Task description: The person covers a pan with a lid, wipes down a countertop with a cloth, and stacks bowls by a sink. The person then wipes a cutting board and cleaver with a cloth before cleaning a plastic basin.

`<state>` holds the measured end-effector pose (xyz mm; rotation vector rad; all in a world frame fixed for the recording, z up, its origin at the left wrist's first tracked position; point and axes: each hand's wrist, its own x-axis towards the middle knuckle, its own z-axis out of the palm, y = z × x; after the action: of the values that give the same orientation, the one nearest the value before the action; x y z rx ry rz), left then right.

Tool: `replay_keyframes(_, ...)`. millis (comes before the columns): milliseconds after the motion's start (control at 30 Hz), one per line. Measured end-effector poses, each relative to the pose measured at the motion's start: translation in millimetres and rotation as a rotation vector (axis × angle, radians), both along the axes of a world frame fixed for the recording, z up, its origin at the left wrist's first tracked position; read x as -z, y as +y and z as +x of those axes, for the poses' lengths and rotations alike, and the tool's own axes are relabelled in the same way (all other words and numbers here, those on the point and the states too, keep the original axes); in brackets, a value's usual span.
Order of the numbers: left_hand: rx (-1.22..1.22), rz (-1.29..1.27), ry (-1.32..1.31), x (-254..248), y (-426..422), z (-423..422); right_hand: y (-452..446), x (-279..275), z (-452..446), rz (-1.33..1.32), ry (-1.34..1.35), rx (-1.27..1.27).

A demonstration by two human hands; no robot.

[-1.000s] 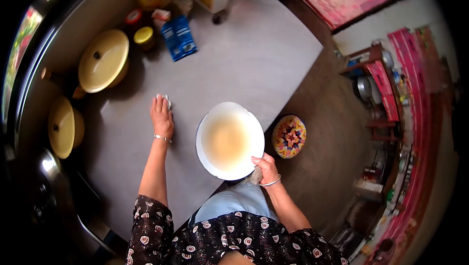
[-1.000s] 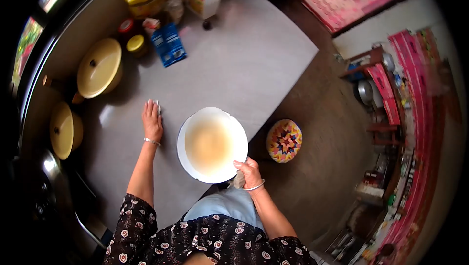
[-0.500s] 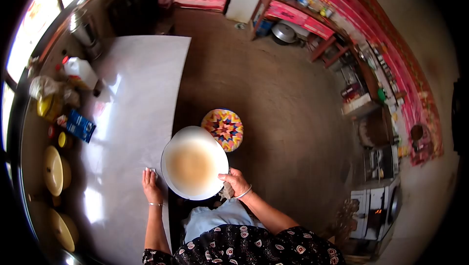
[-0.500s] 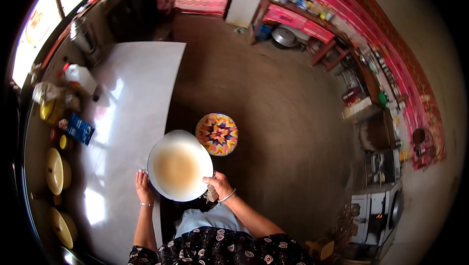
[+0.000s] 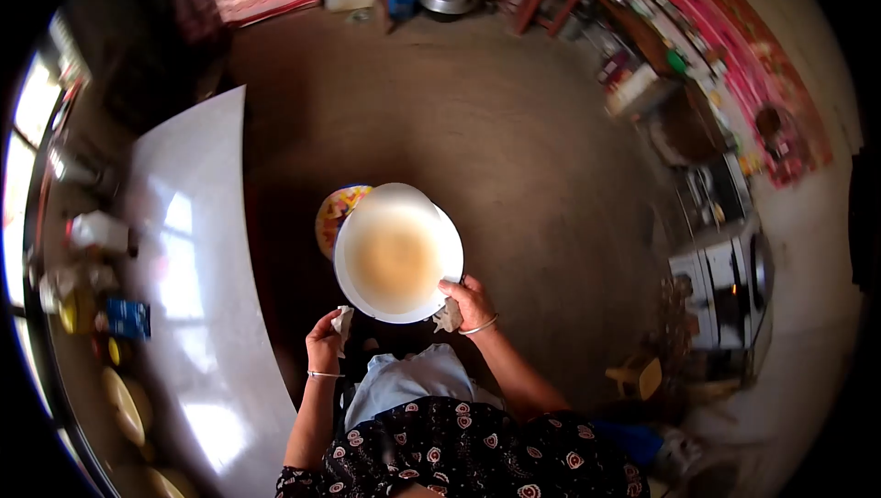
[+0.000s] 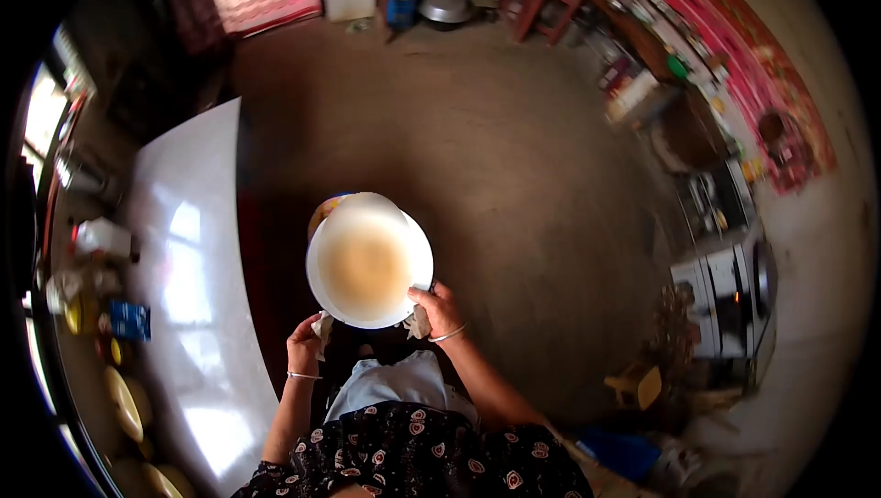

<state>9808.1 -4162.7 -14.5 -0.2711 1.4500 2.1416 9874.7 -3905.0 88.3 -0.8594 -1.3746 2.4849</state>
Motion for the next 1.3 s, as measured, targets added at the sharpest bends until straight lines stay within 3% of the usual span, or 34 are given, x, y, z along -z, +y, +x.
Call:
replay_keyframes(100,0.158,0.122,-0.051,-0.7,11.7,-20.3,-6.1,-7.8,3.7,0.036,-0.005,0.141)
replay_keyframes(200,0.383,-0.013,0.068,-20.7,35.8,-39.3,3.0,-8.3,13.5,0.16,-0.04,0.282)
replay_keyframes(267,0.372,0.095,-0.059,-50.1,51.4,-42.4,12.0,-11.6,22.8,0.058,-0.008,0.253)
replay_keyframes(367,0.552,0.259,-0.115,-71.4,63.6,-59.6,2.9,-24.5,21.7,0.127,0.02,0.452)
replay_keyframes(533,0.78,0.479,-0.188,-88.2,96.0,-73.6,3.2,-28.0,39.0,0.088,0.018,0.549)
replay_keyframes(667,0.861,0.399,-0.192,-101.1,130.6,-71.1,22.9,-8.5,57.8,0.068,-0.052,0.669)
replay_keyframes(767,0.957,0.491,-0.148,-115.0,165.0,-64.5,34.7,-16.6,71.4,0.009,0.006,0.726)
replay_keyframes(867,0.966,0.444,-0.284,-84.4,207.1,-49.9,69.7,-17.3,106.8,-0.051,0.034,0.765)
replay_keyframes(1000,0.96,0.364,-0.323,-93.6,262.5,-26.6,114.7,-26.9,146.7,-0.068,0.014,0.852)
replay_keyframes(1100,0.979,0.284,-0.317,-60.0,297.0,-24.8,149.5,-29.1,169.9,-0.07,0.014,0.915)
replay_keyframes(1300,0.968,0.174,-0.445,-47.0,357.7,-20.3,202.0,-30.8,205.0,-0.08,-0.005,1.069)
